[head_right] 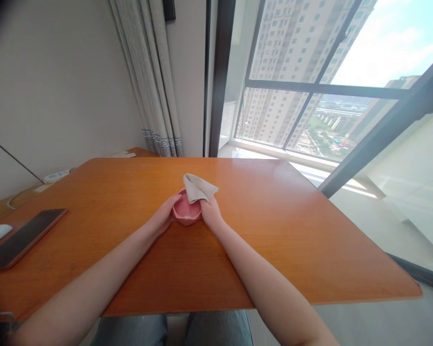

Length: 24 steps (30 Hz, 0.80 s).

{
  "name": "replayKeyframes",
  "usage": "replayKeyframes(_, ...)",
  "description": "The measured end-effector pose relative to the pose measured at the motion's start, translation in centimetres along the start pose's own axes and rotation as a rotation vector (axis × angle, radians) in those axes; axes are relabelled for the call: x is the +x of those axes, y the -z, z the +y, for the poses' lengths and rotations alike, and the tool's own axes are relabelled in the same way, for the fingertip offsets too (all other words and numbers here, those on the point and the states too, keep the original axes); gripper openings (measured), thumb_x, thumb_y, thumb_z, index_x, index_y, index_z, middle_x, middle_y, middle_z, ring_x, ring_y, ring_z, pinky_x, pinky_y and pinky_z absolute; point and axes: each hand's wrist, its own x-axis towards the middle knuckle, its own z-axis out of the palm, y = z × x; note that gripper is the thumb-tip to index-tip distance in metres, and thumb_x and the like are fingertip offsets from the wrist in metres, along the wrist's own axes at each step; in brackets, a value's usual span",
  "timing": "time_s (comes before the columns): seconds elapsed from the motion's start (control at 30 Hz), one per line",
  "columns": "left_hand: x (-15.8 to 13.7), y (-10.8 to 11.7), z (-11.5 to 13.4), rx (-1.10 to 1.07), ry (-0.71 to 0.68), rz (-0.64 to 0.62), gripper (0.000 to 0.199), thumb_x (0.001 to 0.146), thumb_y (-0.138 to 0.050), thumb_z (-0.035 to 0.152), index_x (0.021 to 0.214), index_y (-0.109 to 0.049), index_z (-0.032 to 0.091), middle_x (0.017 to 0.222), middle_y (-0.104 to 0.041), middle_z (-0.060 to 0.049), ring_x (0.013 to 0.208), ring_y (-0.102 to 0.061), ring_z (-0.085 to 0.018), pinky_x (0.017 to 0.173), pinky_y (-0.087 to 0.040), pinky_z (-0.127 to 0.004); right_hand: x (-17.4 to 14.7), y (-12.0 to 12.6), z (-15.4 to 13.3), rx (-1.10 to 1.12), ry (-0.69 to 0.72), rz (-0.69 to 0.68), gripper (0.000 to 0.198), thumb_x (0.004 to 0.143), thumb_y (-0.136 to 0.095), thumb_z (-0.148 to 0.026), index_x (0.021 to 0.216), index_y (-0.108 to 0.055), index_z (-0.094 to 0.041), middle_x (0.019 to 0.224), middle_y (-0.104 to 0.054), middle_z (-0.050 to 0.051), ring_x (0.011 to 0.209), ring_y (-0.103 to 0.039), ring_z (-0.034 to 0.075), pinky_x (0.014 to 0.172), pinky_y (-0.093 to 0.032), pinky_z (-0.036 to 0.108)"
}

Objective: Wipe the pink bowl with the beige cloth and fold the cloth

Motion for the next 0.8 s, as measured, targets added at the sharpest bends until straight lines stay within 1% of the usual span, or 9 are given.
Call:
replayKeyframes(0.1,-0.1,-0.4,0.3,-0.043,-0.037,0.067,0.044,0.077,-0.064,0.043,0.112,-0.059,0.017,0.114,-0.064,-0.01,0.106,-0.059,-0.024,0.089,-0.048,-0.037,-0.9,-1.1,-0.1,0.01,-0.009,0.054,0.042,0.081,-0.052,-0.04,0.117,-0.06,-0.021,0.116,-0.065,0.004,0.125,-0.046,0.024,0.11,-0.029,0.041)
replayKeyframes(0.17,-0.1,-0.5,0.4,-0.078,-0.037,0.064,0.045,0.076,-0.066,0.04,0.114,-0.056,0.019,0.121,-0.06,-0.009,0.108,-0.058,-0.023,0.089,-0.049,-0.038,-1.4,-1.6,-0.2,0.014,-0.009,0.084,0.045,0.081,-0.052,-0.04,0.122,-0.057,-0.021,0.121,-0.062,0.004,0.13,-0.04,0.022,0.113,-0.024,0.039)
replayKeyframes(0.27,-0.1,-0.6,0.3,-0.121,-0.033,-0.01,0.05,0.073,-0.071,0.034,0.118,-0.052,0.024,0.13,-0.054,-0.007,0.114,-0.055,-0.023,0.092,-0.049,-0.039,-1.3,-1.6,-0.3,0.02,0.01,0.129,0.048,0.081,-0.053,-0.04,0.125,-0.054,-0.021,0.129,-0.057,0.004,0.132,-0.038,0.02,0.113,-0.023,0.038)
replayKeyframes(0.37,0.0,-0.4,0.5,-0.114,0.019,-0.13,0.05,0.078,-0.064,0.044,0.123,-0.052,0.025,0.132,-0.054,-0.008,0.119,-0.052,-0.025,0.096,-0.046,-0.041,-0.5,-0.6,-0.1,0.064,-0.026,0.163,0.048,0.08,-0.054,-0.041,0.124,-0.055,-0.021,0.129,-0.058,0.004,0.127,-0.043,0.022,0.111,-0.028,0.039)
replayKeyframes(0.47,0.2,0.2,0.6,-0.016,0.086,-0.16,0.052,0.08,-0.057,0.053,0.123,-0.055,0.024,0.128,-0.058,-0.009,0.118,-0.053,-0.028,0.095,-0.046,-0.041,0.4,0.3,0.5,0.132,-0.082,0.078,0.046,0.078,-0.057,-0.04,0.119,-0.059,-0.021,0.122,-0.063,0.004,0.119,-0.052,0.024,0.105,-0.036,0.041)
replayKeyframes(0.53,0.3,0.6,0.6,0.046,0.096,-0.127,0.05,0.078,-0.061,0.05,0.121,-0.057,0.024,0.126,-0.059,-0.009,0.116,-0.055,-0.028,0.092,-0.048,-0.039,0.5,0.4,0.7,0.129,-0.097,-0.022,0.044,0.077,-0.058,-0.04,0.116,-0.062,-0.021,0.117,-0.065,0.004,0.114,-0.056,0.025,0.103,-0.039,0.041)
replayKeyframes(0.6,0.3,0.8,0.5,0.081,0.063,-0.075,0.048,0.076,-0.065,0.045,0.118,-0.059,0.023,0.124,-0.06,-0.008,0.114,-0.056,-0.027,0.09,-0.049,-0.037,0.4,0.3,0.6,0.089,-0.104,-0.085,0.043,0.077,-0.058,-0.042,0.114,-0.063,-0.022,0.115,-0.066,0.004,0.114,-0.056,0.025,0.102,-0.039,0.041)
replayKeyframes(0.7,0.1,0.5,0.6,0.067,0.001,-0.009,0.044,0.077,-0.065,0.041,0.115,-0.059,0.02,0.123,-0.06,-0.009,0.113,-0.056,-0.025,0.089,-0.05,-0.035,-0.2,-0.3,-0.1,0.031,-0.088,-0.064,0.047,0.078,-0.056,-0.045,0.118,-0.06,-0.021,0.117,-0.065,0.005,0.12,-0.052,0.025,0.106,-0.035,0.041)
replayKeyframes(0.8,-0.3,-0.2,1.0,-0.052,-0.026,-0.028,0.045,0.079,-0.062,0.042,0.119,-0.056,0.022,0.127,-0.057,-0.008,0.114,-0.055,-0.024,0.089,-0.05,-0.037,-0.9,-1.0,-0.7,-0.029,-0.056,0.008,0.05,0.08,-0.053,-0.045,0.123,-0.056,-0.021,0.12,-0.063,0.005,0.126,-0.045,0.023,0.111,-0.027,0.04)
